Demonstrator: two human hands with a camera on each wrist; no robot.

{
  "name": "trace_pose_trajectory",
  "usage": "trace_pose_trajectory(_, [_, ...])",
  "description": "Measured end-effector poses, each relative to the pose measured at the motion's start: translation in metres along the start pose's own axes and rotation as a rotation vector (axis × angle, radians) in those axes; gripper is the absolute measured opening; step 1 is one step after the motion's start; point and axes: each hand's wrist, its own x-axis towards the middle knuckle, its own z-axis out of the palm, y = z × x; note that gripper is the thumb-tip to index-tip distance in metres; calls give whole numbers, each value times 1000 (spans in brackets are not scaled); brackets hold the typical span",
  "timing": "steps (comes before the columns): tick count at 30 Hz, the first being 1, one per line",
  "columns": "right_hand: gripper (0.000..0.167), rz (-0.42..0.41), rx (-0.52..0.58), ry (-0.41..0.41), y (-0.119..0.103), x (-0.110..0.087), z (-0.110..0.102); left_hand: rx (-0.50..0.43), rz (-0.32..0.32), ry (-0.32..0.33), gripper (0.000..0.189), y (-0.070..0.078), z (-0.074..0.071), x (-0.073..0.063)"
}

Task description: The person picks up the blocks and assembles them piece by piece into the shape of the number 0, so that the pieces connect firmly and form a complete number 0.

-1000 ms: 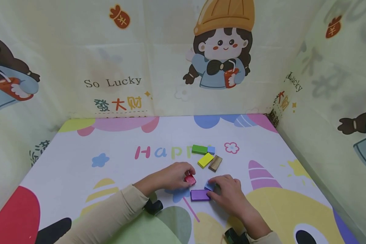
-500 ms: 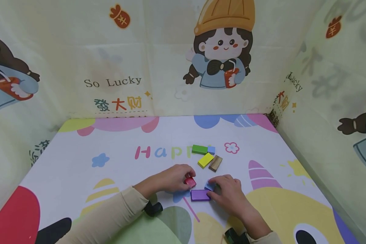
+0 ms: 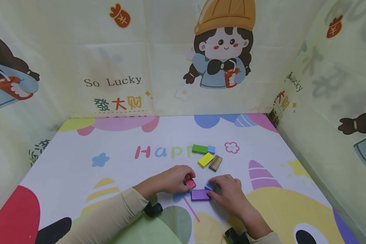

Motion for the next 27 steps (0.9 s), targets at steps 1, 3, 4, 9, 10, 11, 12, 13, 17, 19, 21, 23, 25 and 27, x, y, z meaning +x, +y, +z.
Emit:
trace_pose_trajectory(1, [29, -2, 0, 1, 0, 0, 0, 0, 1, 0, 38, 0, 0, 0])
trace_pose_trajectory(3, [29, -7, 1, 2, 0, -1, 0, 3, 4, 1, 38, 0, 0, 0])
trace_pose_trajectory(4, [29, -7, 1, 3, 0, -1, 0, 4, 5, 0, 38, 0, 0, 0])
trace_pose_trajectory(9, [28, 5, 3, -2, 0, 0, -1, 15, 8, -1, 38, 0, 0, -1])
trace_pose_trajectory(10, [28, 6, 3, -3, 0, 0, -1, 20, 7, -1, 38, 1, 0, -1])
trace_pose_trajectory(11, [28, 7, 4, -4, 0, 0, -1, 21, 5, -3, 38, 1, 1, -1])
trace_pose_trajectory(12, [28, 7, 4, -4, 0, 0, -1, 23, 4, -4, 38, 1, 1, -1])
trace_pose_trajectory(13, [28, 7, 5, -4, 0, 0, -1, 25, 2, -5, 38, 2, 1, -2])
trace_pose_trajectory(17, [28, 2, 5, 1, 0, 0, 0, 25, 2, -9, 39, 1, 2, -1])
trace_pose_trajectory(19, [28, 1, 4, 2, 0, 0, 0, 25, 8, -9, 39, 0, 2, -1])
trace_pose_trajectory(21, [28, 1, 2, 2, 0, -1, 0, 24, 17, -10, 38, 0, 2, -1])
trace_pose_trajectory(23, [28, -2, 1, 3, 0, -1, -1, 22, 28, -10, 38, -1, 2, -1])
trace_pose_trajectory(25, [28, -7, -1, 7, 0, -2, -1, 22, 36, -10, 37, -2, 1, -1])
trace_pose_trajectory(27, [28, -11, 2, 10, 0, -2, -1, 24, 40, -12, 37, -2, 0, -2])
